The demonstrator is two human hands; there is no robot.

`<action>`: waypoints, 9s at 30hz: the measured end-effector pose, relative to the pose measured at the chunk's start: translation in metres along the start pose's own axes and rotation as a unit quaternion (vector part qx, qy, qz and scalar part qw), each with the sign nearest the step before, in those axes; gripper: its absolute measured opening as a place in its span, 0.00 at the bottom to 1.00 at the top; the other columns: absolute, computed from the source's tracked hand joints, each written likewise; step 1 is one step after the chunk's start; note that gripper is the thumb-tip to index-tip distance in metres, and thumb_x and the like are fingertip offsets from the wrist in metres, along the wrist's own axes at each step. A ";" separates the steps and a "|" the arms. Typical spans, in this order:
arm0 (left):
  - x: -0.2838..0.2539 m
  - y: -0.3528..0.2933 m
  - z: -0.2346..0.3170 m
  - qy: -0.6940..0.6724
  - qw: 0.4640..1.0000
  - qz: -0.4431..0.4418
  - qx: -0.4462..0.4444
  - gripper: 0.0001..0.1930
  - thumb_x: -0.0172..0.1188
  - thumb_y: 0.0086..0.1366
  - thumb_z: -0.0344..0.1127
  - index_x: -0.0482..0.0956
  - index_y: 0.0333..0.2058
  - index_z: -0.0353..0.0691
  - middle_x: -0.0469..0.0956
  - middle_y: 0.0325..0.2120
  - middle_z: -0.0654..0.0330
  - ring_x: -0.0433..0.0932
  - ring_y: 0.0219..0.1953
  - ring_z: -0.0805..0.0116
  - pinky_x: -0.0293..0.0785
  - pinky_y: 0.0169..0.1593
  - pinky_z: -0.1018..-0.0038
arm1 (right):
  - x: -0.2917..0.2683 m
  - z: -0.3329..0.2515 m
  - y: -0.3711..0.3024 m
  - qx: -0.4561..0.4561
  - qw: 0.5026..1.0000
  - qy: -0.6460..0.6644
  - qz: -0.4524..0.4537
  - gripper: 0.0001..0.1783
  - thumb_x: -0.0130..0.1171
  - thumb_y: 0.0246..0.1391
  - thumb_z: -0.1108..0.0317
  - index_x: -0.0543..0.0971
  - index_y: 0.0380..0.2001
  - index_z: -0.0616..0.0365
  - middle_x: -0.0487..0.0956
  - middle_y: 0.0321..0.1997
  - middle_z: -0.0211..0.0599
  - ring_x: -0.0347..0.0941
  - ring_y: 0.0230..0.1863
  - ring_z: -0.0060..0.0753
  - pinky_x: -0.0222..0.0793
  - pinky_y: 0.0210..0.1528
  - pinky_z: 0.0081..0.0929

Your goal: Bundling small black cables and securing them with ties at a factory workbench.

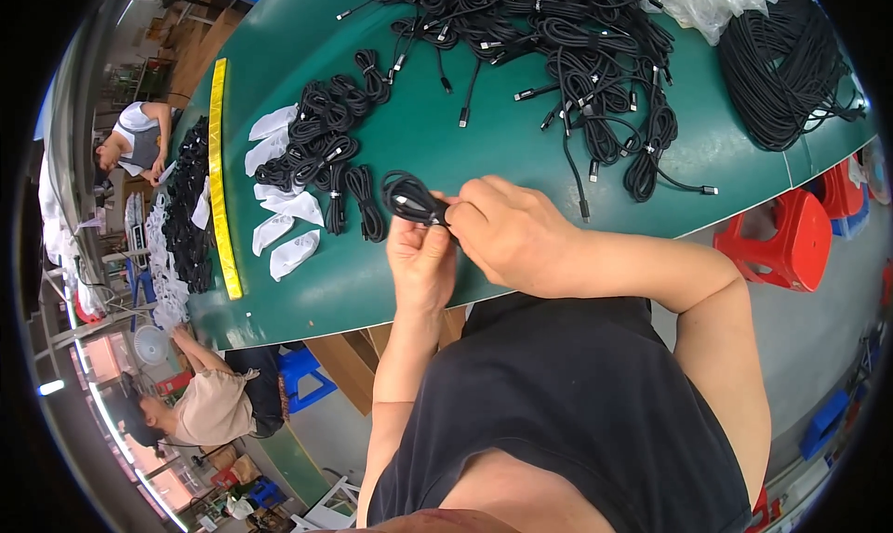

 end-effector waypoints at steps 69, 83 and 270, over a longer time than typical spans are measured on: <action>0.018 0.028 0.009 -0.013 0.999 -0.034 0.003 0.18 0.53 0.63 0.38 0.68 0.50 0.36 0.71 0.46 0.51 0.73 0.36 0.70 0.69 0.35 0.76 | -0.023 0.037 0.012 0.157 0.966 0.204 -0.025 0.06 0.52 0.53 0.71 0.72 0.33 0.61 0.76 0.33 0.34 0.69 0.33 0.25 0.64 0.36 0.22; 0.009 0.017 0.011 -0.044 0.999 -0.012 0.011 0.16 0.61 0.57 0.39 0.69 0.41 0.39 0.73 0.37 0.53 0.73 0.31 0.73 0.67 0.26 0.81 | -0.024 0.014 0.008 -0.079 0.995 -0.059 -0.025 0.11 0.64 0.37 0.71 0.74 0.27 0.58 0.70 0.24 0.31 0.68 0.23 0.28 0.65 0.30 0.28; -0.005 0.002 0.012 0.147 0.974 -0.118 -0.124 0.26 0.59 0.58 0.32 0.63 0.54 0.32 0.72 0.32 0.59 0.70 0.22 0.75 0.65 0.23 0.82 | -0.029 0.019 0.026 -0.119 0.988 -0.053 -0.085 0.23 0.61 0.44 0.56 0.73 0.42 0.55 0.72 0.42 0.39 0.69 0.41 0.44 0.64 0.46 0.36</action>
Point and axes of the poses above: each hand's wrist, its own y-axis towards the middle knuckle, its own x-axis out of the palm, z = x × y, the point moved 5 cm from there along y, towards the middle knuckle
